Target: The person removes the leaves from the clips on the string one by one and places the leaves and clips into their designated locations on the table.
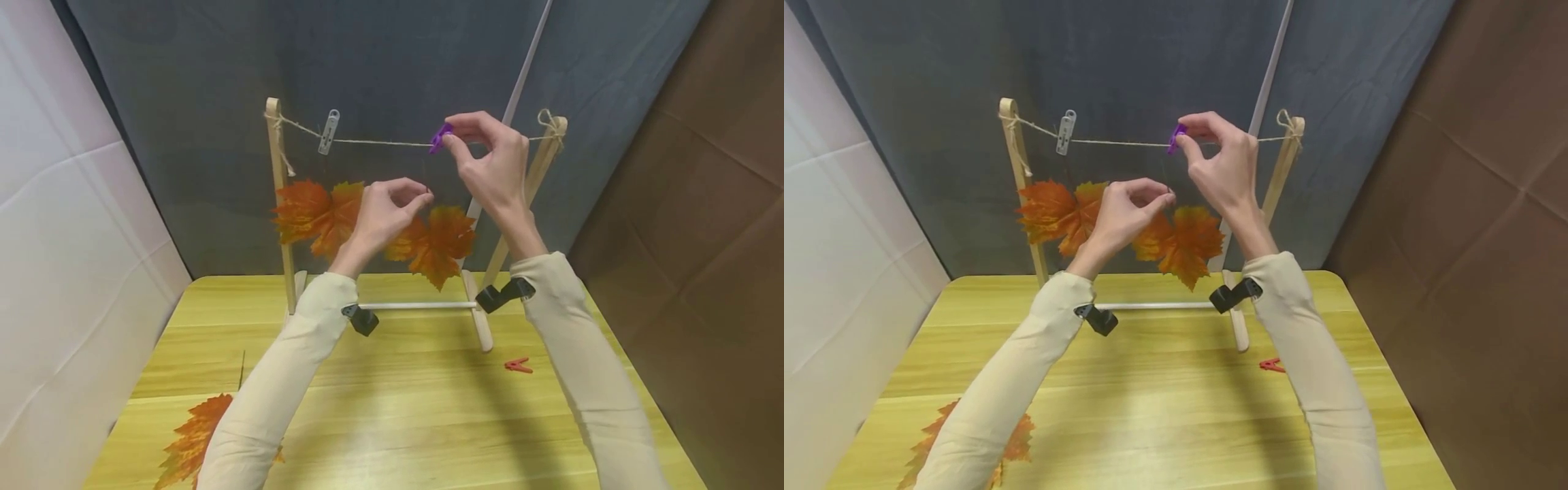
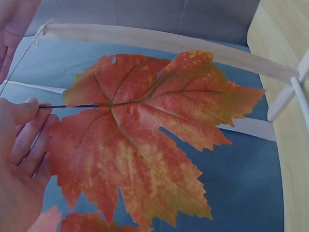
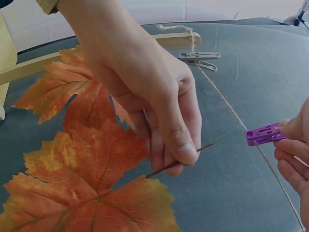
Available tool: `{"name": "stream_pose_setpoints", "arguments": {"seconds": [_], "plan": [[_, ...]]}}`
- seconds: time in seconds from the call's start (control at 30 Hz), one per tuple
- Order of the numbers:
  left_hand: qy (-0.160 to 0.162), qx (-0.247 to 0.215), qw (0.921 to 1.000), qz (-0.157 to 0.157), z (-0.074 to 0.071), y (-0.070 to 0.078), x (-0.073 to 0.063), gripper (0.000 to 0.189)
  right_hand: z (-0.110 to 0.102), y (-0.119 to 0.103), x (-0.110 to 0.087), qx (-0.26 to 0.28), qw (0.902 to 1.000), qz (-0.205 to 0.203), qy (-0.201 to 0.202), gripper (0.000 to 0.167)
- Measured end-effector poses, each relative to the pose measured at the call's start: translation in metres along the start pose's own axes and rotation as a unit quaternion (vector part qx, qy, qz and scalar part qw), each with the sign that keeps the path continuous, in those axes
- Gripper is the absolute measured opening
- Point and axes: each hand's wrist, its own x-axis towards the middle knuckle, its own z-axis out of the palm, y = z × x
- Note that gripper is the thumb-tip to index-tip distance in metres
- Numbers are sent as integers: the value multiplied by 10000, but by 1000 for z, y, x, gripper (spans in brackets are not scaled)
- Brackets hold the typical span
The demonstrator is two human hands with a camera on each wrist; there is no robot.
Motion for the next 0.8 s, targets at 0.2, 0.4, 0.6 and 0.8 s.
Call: {"name": "stream_pose_setpoints", "arguments": {"seconds": [0.2, 0.4, 0.6, 0.8], "plan": [[-152, -66, 9999, 35, 2, -6, -7, 16, 3, 9, -7, 254, 9992, -241, 186, 18], [-231, -51, 9997, 39, 3, -15, -13, 15, 5, 14, -10, 527, 9945, -716, 559, 17], [-182, -10, 9998, 63, 2, -20, -15, 13, 6, 15, -10, 491, 9918, -894, 764, 16], [-163, 41, 9998, -62, -3, -21, -25, 13, 7, 20, -18, 403, 9893, -1256, 621, 16]]}}
